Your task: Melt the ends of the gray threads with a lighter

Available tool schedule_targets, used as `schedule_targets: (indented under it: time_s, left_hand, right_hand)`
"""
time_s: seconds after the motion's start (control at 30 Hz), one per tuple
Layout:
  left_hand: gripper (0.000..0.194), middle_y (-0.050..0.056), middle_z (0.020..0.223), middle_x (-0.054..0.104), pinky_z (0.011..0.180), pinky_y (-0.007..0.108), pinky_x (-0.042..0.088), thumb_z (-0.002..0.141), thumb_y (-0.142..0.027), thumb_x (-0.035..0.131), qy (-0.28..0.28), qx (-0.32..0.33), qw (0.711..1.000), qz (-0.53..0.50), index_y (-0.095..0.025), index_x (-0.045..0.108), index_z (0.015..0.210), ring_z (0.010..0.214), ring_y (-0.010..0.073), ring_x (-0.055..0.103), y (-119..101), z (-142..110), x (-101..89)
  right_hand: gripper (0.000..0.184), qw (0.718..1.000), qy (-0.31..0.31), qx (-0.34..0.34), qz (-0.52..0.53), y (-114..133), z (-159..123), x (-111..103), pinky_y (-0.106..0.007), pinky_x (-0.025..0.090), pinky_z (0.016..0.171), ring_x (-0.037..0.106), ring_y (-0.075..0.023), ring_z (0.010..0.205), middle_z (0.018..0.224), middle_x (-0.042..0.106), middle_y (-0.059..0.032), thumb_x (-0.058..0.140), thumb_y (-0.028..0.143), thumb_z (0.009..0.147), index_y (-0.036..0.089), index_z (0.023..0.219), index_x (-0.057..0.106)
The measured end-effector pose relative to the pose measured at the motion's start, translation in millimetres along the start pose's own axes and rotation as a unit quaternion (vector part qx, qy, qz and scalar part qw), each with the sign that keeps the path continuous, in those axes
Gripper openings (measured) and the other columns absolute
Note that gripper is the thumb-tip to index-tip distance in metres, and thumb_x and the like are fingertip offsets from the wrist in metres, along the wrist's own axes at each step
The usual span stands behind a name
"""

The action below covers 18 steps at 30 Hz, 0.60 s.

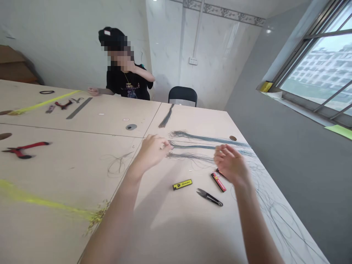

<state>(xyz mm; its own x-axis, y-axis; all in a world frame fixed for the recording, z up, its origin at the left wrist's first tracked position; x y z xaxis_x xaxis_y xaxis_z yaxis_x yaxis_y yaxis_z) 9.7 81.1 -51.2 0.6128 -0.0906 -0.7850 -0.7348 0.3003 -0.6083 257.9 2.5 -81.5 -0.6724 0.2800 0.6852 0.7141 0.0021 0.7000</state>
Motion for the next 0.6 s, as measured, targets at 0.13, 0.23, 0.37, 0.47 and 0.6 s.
schedule_targets:
  time_s: [0.13, 0.23, 0.37, 0.47, 0.6]
  left_hand:
    - [0.028, 0.012, 0.079, 0.068, 0.09, 0.043, 0.044, 0.08, -0.023, 0.063, -0.001, -0.082, 0.996, 0.042, -0.019, 0.06, 0.053, 0.106, 0.0353, 0.059, 47.8, 29.2, 14.2]
    - [0.026, 0.003, 0.068, 0.062, 0.078, 0.035, 0.05, 0.086, -0.031, 0.069, 0.06, -0.115, 0.991, 0.025, -0.015, 0.062, 0.066, 0.08, 0.021, 0.062, 72.8, 43.6, 41.0]
    - [0.031, 0.0, 0.079, 0.063, 0.071, 0.029, 0.054, 0.093, -0.041, 0.067, 0.119, -0.129, 0.984, -0.021, -0.011, 0.064, 0.084, 0.073, 0.0143, 0.062, 88.3, 50.7, 70.5]
    - [0.03, 0.0, 0.083, 0.064, 0.071, 0.029, 0.055, 0.094, -0.04, 0.066, 0.133, -0.137, 0.981, -0.046, -0.01, 0.065, 0.087, 0.076, 0.0151, 0.063, 94.9, 52.8, 79.8]
    - [0.031, 0.0, 0.079, 0.064, 0.069, 0.028, 0.054, 0.093, -0.039, 0.067, 0.123, -0.151, 0.977, -0.09, -0.011, 0.064, 0.082, 0.073, 0.0144, 0.063, 105.8, 55.7, 79.2]
  right_hand:
    - [0.024, 0.988, -0.138, -0.048, -0.045, 56.2, 12.1, -74.5, -0.017, 0.043, 0.048, 0.045, -0.0078, 0.055, 0.069, 0.048, 0.0007, 0.05, 0.006, 0.092, 0.019, 0.072, 0.056]
    - [0.037, 0.974, -0.214, -0.054, -0.05, 84.8, 12.3, -120.2, -0.012, 0.045, 0.046, 0.046, -0.0055, 0.049, 0.063, 0.047, 0.0015, 0.035, 0.0, 0.097, 0.018, 0.071, 0.054]
    - [0.043, 0.96, -0.273, -0.038, -0.046, 96.3, 9.7, -155.6, -0.008, 0.049, 0.046, 0.051, -0.0046, 0.048, 0.064, 0.052, 0.0007, 0.025, -0.001, 0.099, 0.016, 0.081, 0.06]
    - [0.043, 0.954, -0.294, -0.027, -0.047, 95.4, 11.7, -167.3, -0.007, 0.049, 0.044, 0.051, -0.0045, 0.046, 0.061, 0.051, 0.0016, 0.025, 0.001, 0.101, 0.014, 0.089, 0.063]
    - [0.041, 0.956, -0.286, -0.022, -0.06, 94.6, 16.3, -168.9, -0.006, 0.049, 0.045, 0.052, -0.0035, 0.046, 0.062, 0.051, 0.0016, 0.026, 0.005, 0.104, 0.012, 0.092, 0.066]
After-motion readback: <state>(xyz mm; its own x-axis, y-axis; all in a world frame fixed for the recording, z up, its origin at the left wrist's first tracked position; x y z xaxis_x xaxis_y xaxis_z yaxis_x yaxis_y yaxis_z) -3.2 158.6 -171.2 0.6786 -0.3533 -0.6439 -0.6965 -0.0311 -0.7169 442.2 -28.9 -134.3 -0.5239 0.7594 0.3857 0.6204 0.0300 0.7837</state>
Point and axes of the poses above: each hand's wrist, its own z-axis towards the middle knuckle, its own x-axis out of the palm, y = z × x, the point moved 3 cm from there along z, towards the middle knuckle
